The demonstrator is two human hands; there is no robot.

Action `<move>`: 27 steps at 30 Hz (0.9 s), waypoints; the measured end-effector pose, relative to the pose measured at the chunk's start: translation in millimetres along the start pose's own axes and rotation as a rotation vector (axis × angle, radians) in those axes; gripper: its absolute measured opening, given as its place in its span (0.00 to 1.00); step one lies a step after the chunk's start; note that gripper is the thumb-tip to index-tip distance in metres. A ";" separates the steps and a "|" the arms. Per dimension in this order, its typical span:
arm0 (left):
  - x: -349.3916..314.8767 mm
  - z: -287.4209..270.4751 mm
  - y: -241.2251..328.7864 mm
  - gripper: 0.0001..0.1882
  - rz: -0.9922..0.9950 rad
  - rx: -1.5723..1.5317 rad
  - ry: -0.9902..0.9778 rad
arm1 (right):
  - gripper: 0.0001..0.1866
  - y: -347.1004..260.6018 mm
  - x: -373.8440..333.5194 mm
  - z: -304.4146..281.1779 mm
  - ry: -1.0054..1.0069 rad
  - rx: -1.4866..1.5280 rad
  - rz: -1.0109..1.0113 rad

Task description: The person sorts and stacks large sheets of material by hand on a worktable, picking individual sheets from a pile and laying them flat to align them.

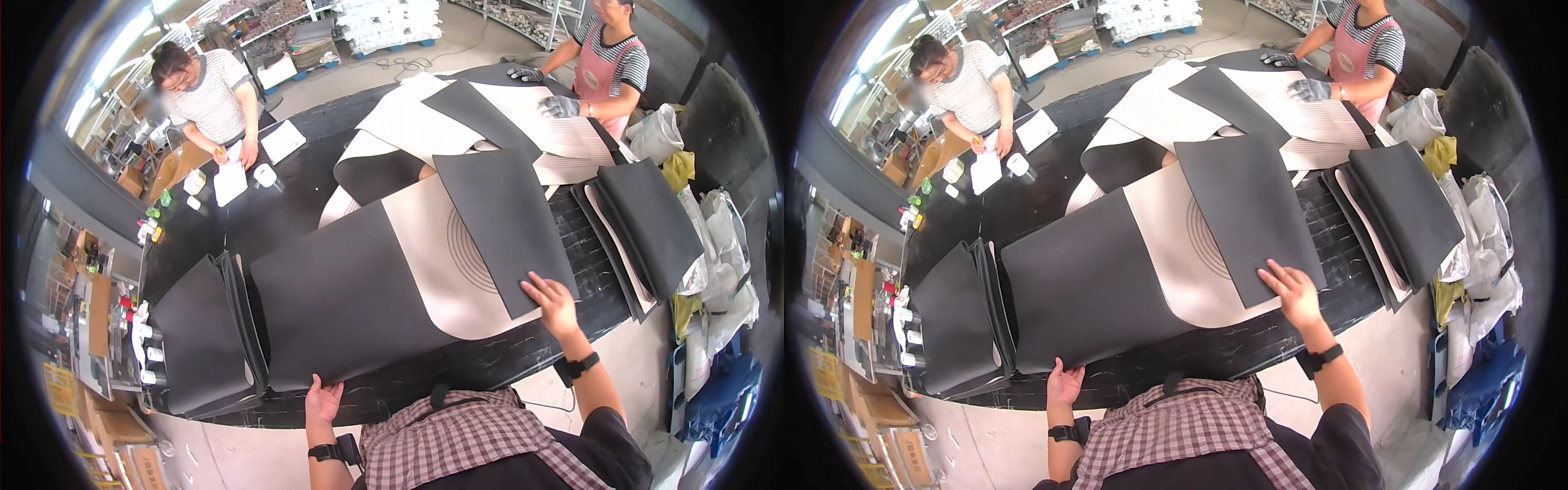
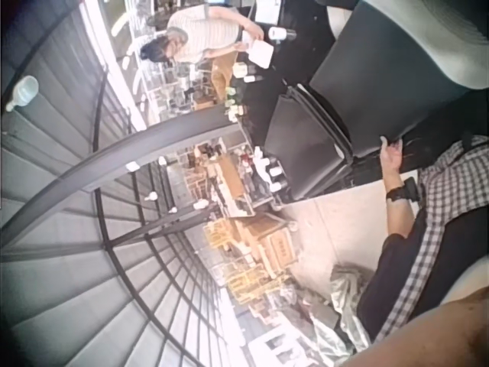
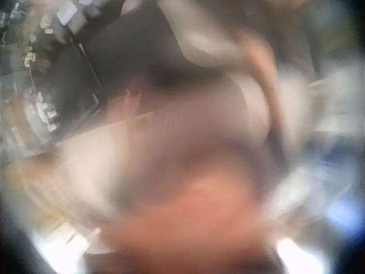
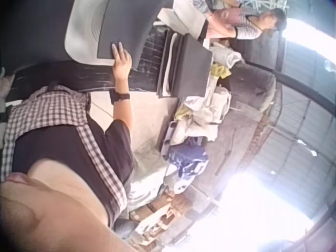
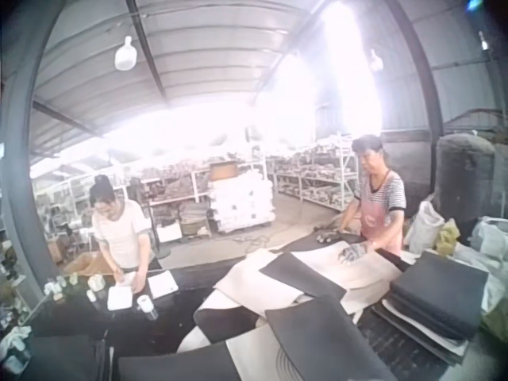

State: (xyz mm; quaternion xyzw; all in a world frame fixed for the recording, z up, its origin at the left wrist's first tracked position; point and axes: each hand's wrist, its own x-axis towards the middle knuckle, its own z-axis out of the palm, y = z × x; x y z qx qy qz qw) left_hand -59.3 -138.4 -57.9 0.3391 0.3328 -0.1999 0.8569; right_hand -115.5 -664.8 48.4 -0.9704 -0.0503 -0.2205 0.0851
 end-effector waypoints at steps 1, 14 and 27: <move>0.1 0.7 -0.5 0.22 0.012 -0.002 -0.005 | 0.27 2.2 -0.5 -11.0 0.045 -0.036 -0.026; -5.2 9.8 0.7 0.26 0.014 -0.004 0.017 | 0.40 -8.7 -9.9 28.1 -0.357 -0.208 -0.025; -29.7 125.3 1.5 0.29 -0.291 0.725 -0.554 | 0.20 105.5 16.1 -63.6 0.577 0.486 0.603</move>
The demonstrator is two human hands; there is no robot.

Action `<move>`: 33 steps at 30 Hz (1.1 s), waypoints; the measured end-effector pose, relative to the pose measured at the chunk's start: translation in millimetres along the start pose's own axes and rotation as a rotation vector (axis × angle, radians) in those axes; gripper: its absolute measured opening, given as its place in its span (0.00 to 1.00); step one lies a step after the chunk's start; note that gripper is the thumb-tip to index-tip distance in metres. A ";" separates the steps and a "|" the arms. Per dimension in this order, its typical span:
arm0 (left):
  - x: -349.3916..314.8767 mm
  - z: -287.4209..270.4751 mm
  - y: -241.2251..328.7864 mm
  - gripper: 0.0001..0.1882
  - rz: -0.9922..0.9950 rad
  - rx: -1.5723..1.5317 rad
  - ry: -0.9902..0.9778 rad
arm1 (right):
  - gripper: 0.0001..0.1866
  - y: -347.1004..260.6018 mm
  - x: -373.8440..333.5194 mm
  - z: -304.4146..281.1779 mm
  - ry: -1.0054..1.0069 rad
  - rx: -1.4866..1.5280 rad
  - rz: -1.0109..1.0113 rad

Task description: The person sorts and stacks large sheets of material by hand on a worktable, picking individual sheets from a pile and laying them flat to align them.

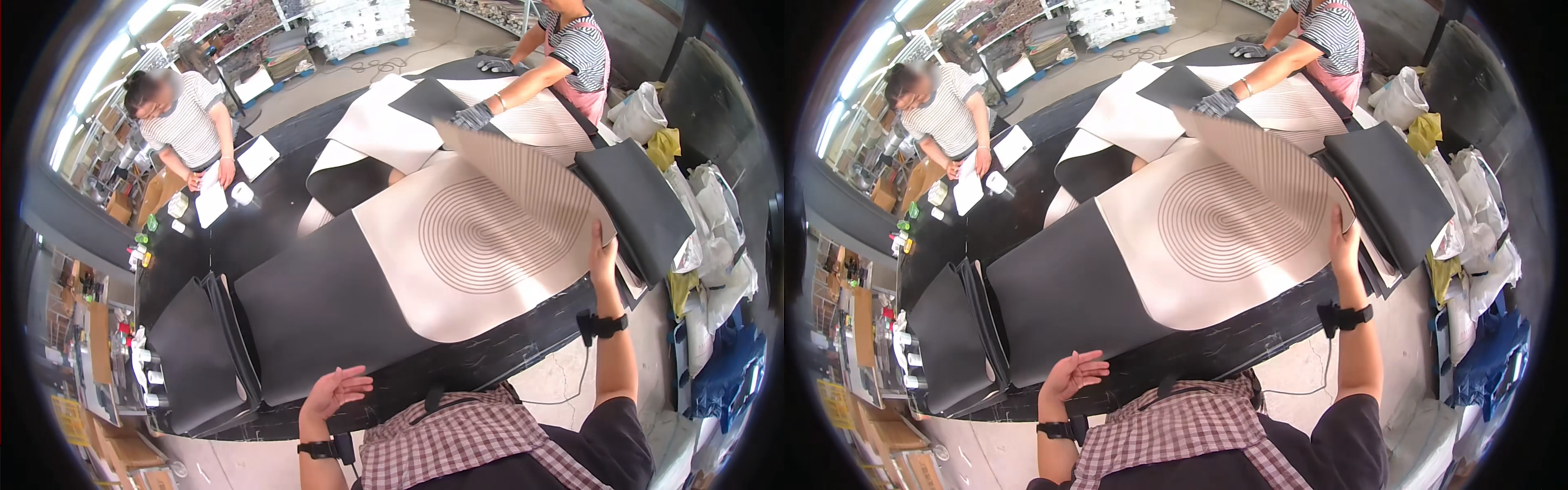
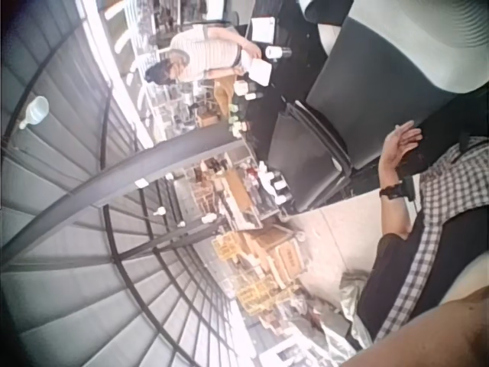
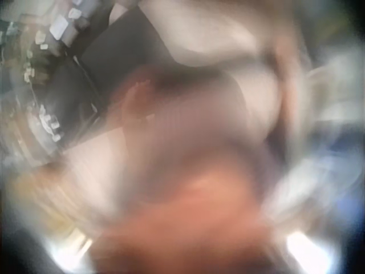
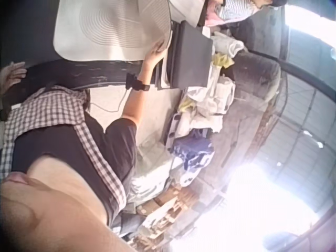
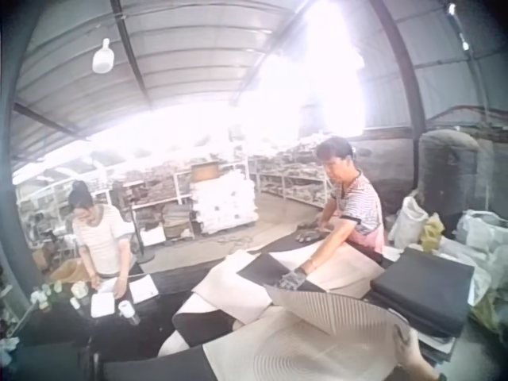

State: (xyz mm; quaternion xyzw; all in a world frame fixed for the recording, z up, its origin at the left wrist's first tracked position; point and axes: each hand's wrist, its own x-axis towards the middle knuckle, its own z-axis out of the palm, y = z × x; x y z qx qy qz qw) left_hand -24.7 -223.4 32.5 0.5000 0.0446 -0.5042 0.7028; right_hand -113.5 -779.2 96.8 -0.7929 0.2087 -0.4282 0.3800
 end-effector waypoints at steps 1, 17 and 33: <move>8.7 8.4 10.3 0.28 -0.003 0.067 -0.002 | 0.16 -17.8 9.3 -5.6 -0.021 -0.001 -0.103; 80.5 81.9 3.7 0.27 -0.207 0.293 -0.071 | 0.37 59.0 -51.1 31.8 -1.110 -0.602 -0.429; -69.4 -14.2 -33.6 0.28 0.580 -0.274 0.414 | 0.26 110.6 85.3 48.9 -0.695 0.276 0.999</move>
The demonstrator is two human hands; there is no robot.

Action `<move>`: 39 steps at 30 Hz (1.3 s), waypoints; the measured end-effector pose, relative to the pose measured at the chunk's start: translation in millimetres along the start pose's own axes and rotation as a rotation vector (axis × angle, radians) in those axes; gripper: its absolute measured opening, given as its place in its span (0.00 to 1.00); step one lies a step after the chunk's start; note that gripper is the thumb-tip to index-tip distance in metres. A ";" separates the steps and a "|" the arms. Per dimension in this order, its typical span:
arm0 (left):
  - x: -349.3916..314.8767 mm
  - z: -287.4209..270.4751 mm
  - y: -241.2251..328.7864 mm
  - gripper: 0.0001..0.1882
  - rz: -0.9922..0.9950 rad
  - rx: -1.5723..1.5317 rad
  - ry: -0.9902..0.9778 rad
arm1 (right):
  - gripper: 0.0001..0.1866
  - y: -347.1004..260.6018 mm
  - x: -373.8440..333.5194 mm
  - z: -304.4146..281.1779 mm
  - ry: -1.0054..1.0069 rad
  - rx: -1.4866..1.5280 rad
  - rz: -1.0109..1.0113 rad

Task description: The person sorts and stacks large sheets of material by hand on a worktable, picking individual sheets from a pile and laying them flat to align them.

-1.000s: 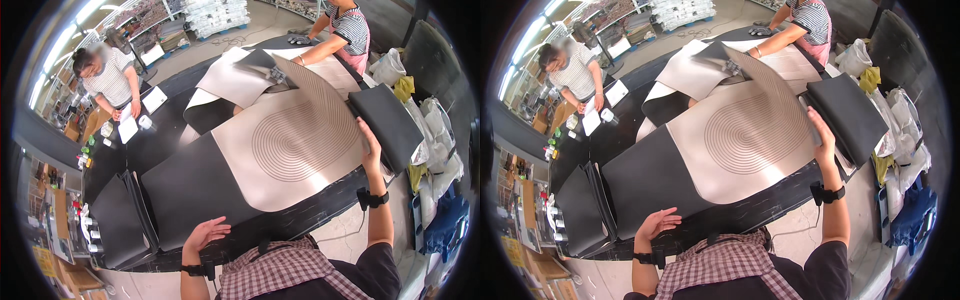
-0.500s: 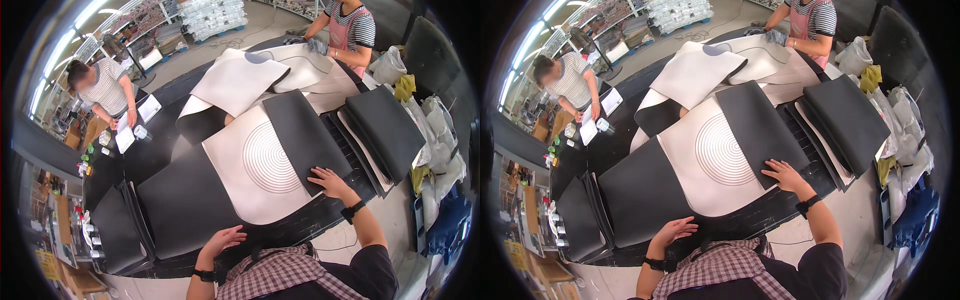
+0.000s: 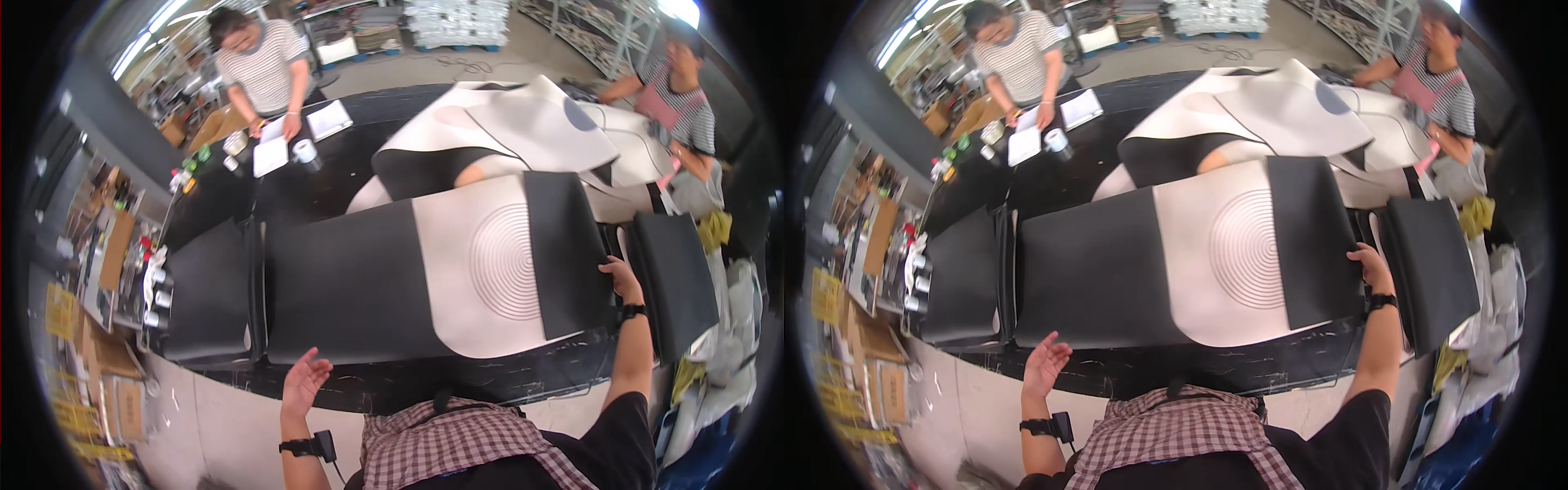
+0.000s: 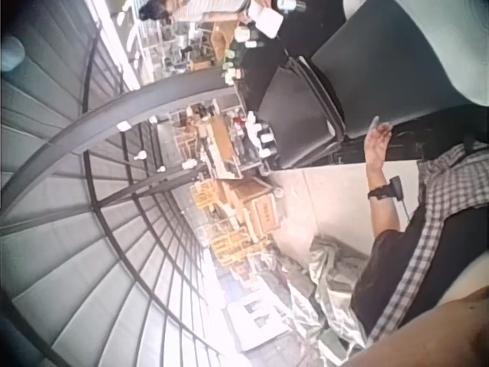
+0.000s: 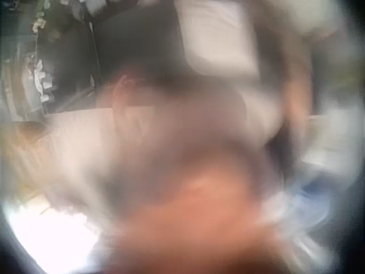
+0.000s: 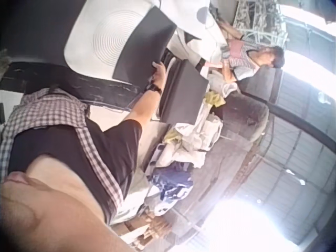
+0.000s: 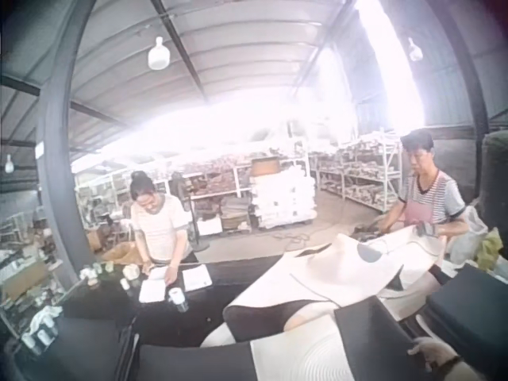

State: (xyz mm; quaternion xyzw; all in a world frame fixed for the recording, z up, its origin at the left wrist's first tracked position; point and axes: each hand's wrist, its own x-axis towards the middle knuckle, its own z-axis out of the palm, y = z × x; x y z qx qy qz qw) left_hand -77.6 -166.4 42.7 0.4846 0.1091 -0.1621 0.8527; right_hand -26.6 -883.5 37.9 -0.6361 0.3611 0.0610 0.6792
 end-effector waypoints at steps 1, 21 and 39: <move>-0.5 -4.3 3.1 0.28 0.043 -0.006 0.013 | 0.27 -19.0 -13.8 17.4 -0.072 -0.020 -0.029; 97.8 -67.6 59.5 0.29 0.051 0.585 0.276 | 0.26 137.4 -132.7 685.2 -0.573 -0.580 -0.857; 151.9 -56.9 72.0 0.18 0.049 1.770 0.608 | 0.06 72.5 -168.8 355.5 -0.195 -0.222 -0.533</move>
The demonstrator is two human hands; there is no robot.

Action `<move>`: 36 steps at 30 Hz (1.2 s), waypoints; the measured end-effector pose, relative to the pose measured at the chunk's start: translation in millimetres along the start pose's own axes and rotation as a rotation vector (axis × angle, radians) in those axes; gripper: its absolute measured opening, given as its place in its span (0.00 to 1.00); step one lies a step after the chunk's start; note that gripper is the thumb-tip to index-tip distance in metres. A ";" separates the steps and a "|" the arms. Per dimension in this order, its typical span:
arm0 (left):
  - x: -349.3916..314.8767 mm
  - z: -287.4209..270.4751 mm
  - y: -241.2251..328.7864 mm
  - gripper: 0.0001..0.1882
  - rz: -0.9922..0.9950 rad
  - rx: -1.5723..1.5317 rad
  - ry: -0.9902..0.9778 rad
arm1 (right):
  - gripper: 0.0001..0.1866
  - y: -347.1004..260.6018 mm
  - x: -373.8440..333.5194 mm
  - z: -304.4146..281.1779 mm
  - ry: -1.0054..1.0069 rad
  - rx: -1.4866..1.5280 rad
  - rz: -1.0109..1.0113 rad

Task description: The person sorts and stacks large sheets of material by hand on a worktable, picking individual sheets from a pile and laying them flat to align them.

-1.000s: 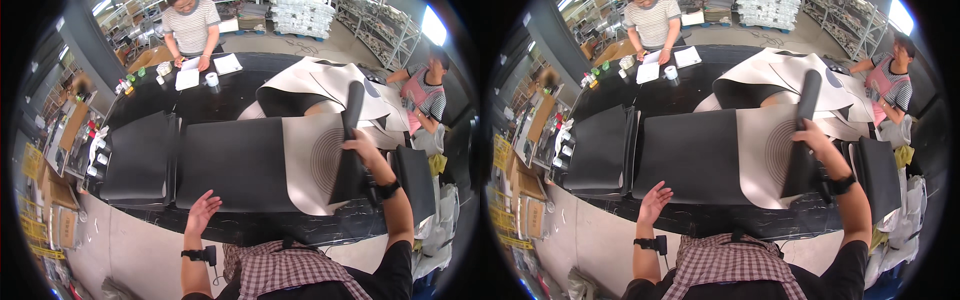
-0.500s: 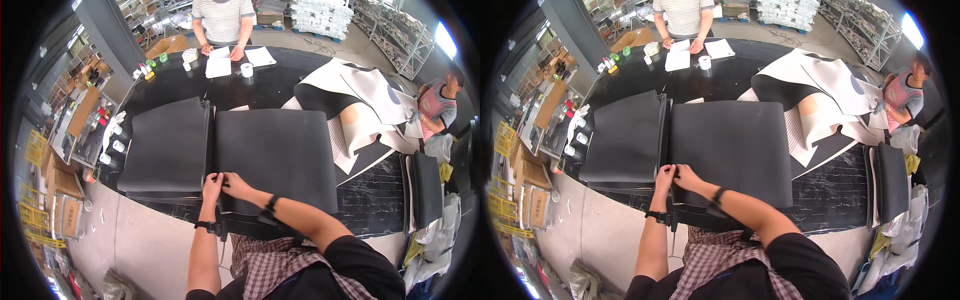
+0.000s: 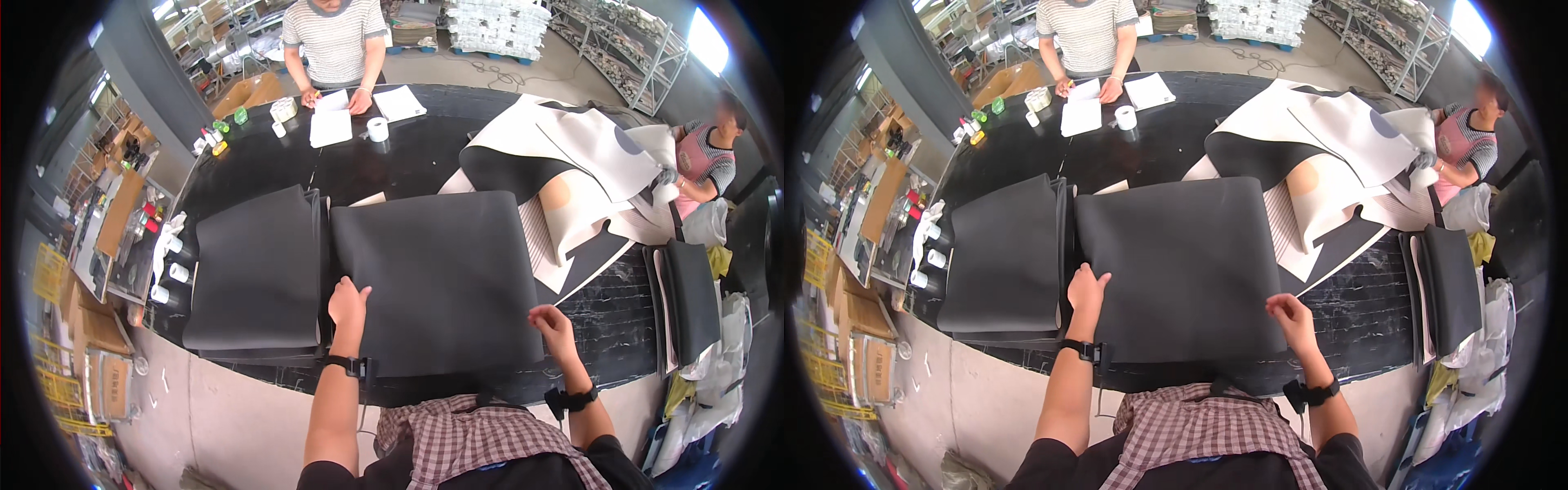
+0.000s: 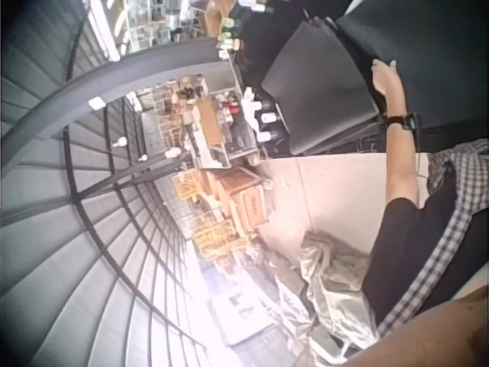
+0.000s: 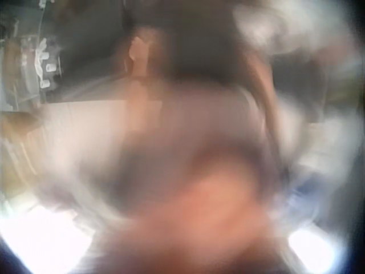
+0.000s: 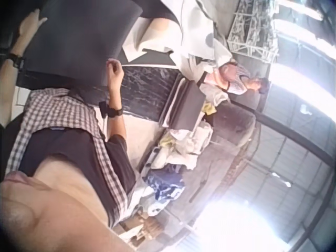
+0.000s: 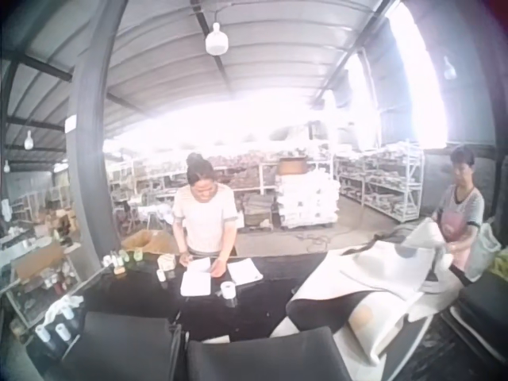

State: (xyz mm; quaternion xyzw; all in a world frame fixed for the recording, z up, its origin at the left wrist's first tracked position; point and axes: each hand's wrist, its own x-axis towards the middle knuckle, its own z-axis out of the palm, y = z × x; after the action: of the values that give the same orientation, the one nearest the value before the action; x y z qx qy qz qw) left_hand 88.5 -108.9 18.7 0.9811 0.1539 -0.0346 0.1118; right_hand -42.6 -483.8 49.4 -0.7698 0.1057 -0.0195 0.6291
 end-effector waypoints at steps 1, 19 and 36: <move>-0.6 -13.1 9.6 0.18 0.001 0.004 0.010 | 0.06 -3.7 -3.9 -9.1 0.000 0.008 -0.007; -3.2 52.9 -47.5 0.23 -0.010 -0.227 0.191 | 0.06 23.9 34.3 -43.9 -0.172 0.179 0.078; -0.1 -14.5 26.2 0.19 0.049 -0.936 0.195 | 0.29 86.0 68.5 -7.0 0.106 -0.346 0.077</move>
State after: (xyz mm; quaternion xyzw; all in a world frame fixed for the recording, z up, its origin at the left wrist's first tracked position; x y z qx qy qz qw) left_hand 97.0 -129.9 38.3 0.8273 0.1395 0.1334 0.5275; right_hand 11.3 -519.4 -39.8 -0.8598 0.1700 -0.0174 0.4812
